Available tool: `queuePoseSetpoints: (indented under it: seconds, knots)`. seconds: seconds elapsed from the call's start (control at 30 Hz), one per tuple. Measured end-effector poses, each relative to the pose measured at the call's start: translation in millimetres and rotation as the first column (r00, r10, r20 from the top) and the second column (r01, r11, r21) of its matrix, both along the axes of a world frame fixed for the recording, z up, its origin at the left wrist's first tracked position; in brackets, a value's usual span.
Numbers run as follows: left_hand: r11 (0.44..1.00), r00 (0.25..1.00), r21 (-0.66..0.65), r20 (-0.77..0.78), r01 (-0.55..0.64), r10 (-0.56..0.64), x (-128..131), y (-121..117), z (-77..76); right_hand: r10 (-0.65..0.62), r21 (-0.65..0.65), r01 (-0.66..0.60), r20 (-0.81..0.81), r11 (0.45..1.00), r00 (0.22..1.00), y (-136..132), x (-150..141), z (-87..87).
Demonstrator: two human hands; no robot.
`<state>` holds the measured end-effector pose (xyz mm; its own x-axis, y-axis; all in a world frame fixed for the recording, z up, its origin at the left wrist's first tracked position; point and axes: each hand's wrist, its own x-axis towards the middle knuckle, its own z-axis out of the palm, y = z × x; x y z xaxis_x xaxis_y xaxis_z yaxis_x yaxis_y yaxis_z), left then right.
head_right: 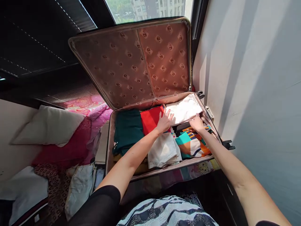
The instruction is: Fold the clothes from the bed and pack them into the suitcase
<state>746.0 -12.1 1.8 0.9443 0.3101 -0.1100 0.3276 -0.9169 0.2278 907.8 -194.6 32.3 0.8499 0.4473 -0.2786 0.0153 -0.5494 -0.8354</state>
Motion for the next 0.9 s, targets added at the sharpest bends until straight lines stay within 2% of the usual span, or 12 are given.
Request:
queuePoseSetpoints:
  seconds: [0.1, 0.17, 0.2, 0.33, 0.47, 0.57, 0.63, 0.67, 0.7, 0.73, 0.8, 0.9]
  knots:
    - [1.0, 0.999, 0.015, 0.05, -0.005, 0.005, 8.4, -8.2, -1.0, 0.303, -0.306, -0.187, 0.395, 0.933, 0.867, 7.0, 5.1, 4.9]
    - [0.999, 0.999, -0.028, -0.021, 0.04, -0.041, 13.1, -7.9, -3.6, 0.449, -0.444, -0.222, 0.513, 0.868, 0.732, 24.9, 14.1, 6.3]
    - [0.997, 0.996, -0.051, -0.063, 0.057, -0.06, 15.1, -7.1, -5.2, 0.484, -0.485, -0.227, 0.509, 0.845, 0.712, 35.3, 19.8, 4.5]
    - [0.988, 0.987, -0.116, -0.112, 0.101, -0.114, 20.1, -7.7, -4.1, 0.532, -0.591, -0.296, 0.275, 0.75, 0.801, 62.3, 42.9, -19.5]
    - [0.975, 0.995, -0.2, 0.003, 0.099, -0.101, -8.2, -0.8, 13.7, 0.485, -0.617, -0.269, 0.211, 0.739, 0.848, 60.1, 66.6, -46.2]
    - [0.967, 0.951, -0.255, 0.305, 0.028, 0.053, -92.8, 22.0, 35.9, 0.457, -0.563, -0.283, 0.193, 0.776, 0.868, 59.3, 73.2, -48.2]
    - [0.937, 0.866, -0.301, 0.406, -0.177, 0.293, -179.1, 41.0, 52.0, 0.452, -0.487, -0.257, 0.339, 0.834, 0.825, 65.5, 55.5, -38.9]
    - [0.868, 0.799, -0.315, 0.357, -0.385, 0.484, -225.6, 50.9, 58.4, 0.441, -0.445, -0.248, 0.408, 0.86, 0.799, 72.1, 37.1, -32.1]
    - [0.751, 0.702, -0.308, 0.274, -0.584, 0.657, -270.7, 60.6, 62.7, 0.453, -0.405, -0.273, 0.461, 0.873, 0.763, 81.8, 12.2, -24.4]
    - [0.668, 0.626, -0.296, 0.236, -0.682, 0.744, -312.2, 69.7, 64.4, 0.487, -0.38, -0.326, 0.484, 0.866, 0.727, 95.0, -18.8, -16.5]
    - [0.558, 0.53, -0.282, 0.174, -0.78, 0.83, -377.0, 84.4, 58.8, 0.599, -0.342, -0.492, 0.485, 0.8, 0.637, 130.9, -95.7, -1.2]
    - [0.48, 0.481, -0.276, 0.07, -0.833, 0.874, -422.1, 94.4, 29.7, 0.783, -0.298, -0.758, 0.462, 0.58, 0.417, 197.1, -226.7, 17.1]
